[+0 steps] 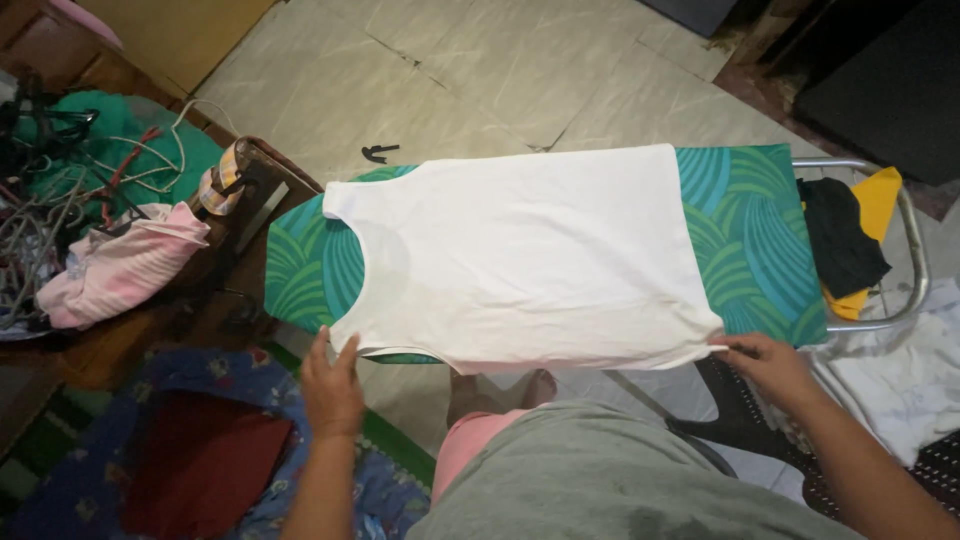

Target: The person folds white tank tops on a green patterned ironing board. They smooth each garment, fold it into a compact rectangle, and place it on a nearby chair. The person repeats this process for several items.

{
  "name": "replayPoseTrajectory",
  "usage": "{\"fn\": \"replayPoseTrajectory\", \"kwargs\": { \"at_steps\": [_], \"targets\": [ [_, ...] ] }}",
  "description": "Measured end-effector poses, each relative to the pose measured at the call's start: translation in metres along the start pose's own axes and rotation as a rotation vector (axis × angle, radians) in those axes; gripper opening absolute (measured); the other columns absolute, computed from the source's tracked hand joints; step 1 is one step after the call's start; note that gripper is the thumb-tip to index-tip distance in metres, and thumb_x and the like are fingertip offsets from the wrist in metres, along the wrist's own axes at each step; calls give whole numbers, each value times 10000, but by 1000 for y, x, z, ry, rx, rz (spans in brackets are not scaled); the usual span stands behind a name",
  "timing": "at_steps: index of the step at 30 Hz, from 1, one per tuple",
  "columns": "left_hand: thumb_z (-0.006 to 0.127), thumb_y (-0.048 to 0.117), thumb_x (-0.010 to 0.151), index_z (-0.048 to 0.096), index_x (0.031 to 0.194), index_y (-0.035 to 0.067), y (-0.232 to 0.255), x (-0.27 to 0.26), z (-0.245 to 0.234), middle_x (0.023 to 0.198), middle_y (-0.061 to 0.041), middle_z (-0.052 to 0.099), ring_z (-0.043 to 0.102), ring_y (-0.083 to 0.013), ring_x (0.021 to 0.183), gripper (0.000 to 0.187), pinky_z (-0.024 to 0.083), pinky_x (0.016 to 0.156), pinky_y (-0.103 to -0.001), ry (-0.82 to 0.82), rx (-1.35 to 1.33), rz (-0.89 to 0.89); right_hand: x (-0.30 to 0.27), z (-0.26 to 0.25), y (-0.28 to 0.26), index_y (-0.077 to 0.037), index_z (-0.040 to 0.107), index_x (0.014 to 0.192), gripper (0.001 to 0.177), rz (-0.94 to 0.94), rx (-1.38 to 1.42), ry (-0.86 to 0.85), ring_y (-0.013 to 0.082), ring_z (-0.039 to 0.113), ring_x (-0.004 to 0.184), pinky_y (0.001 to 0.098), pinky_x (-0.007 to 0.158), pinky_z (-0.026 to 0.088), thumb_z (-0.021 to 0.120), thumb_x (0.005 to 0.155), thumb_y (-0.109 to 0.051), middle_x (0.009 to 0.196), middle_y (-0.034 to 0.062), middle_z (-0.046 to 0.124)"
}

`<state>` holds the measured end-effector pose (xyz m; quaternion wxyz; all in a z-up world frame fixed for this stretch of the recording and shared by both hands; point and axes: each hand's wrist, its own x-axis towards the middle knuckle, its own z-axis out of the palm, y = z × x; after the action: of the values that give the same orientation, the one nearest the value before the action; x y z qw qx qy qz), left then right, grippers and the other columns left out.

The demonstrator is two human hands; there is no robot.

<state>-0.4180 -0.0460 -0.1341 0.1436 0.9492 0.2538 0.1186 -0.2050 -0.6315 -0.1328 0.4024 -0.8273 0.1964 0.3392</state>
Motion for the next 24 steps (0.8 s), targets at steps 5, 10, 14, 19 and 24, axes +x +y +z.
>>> {"fn": "replayPoseTrajectory", "kwargs": {
  "at_steps": [5,10,14,19,24],
  "targets": [
    [740,167,860,787,1092,188,-42,36,-10,1388,-86,620,563,-374,1250,238,493,1042,-492,-82,25,101,30,-26,-15,-116,787,1183,309,-297,-203,-4,282,650,1168,419,1019,484,745,888,-195,1269,125,647],
    [754,265,851,802,1054,71,-97,96,33,1205,-122,728,627,-355,1119,285,506,970,-461,-237,-185,32,100,-22,-72,12,627,1222,360,-329,481,-21,259,630,1117,396,990,502,684,918,-171,1184,160,653],
    [767,381,829,774,1090,16,-104,113,39,959,-144,773,700,-291,862,449,536,796,-412,-546,-473,-474,107,9,-114,3,621,1276,350,-227,429,69,217,597,929,336,801,511,644,1013,-227,1090,122,649],
    [790,439,842,808,1056,-36,-99,105,15,909,-197,740,653,-315,821,522,504,729,-422,-677,-359,-600,110,24,-102,2,647,1263,361,-245,329,-10,178,672,886,328,794,536,632,984,-226,1060,84,720],
    [855,425,754,831,1015,-32,-116,99,7,848,-145,752,652,-269,803,527,499,725,-402,-770,-345,-573,118,27,-93,-35,617,1263,341,-445,-110,177,303,679,964,422,867,525,479,1073,-283,1057,161,713]
  ]
}}
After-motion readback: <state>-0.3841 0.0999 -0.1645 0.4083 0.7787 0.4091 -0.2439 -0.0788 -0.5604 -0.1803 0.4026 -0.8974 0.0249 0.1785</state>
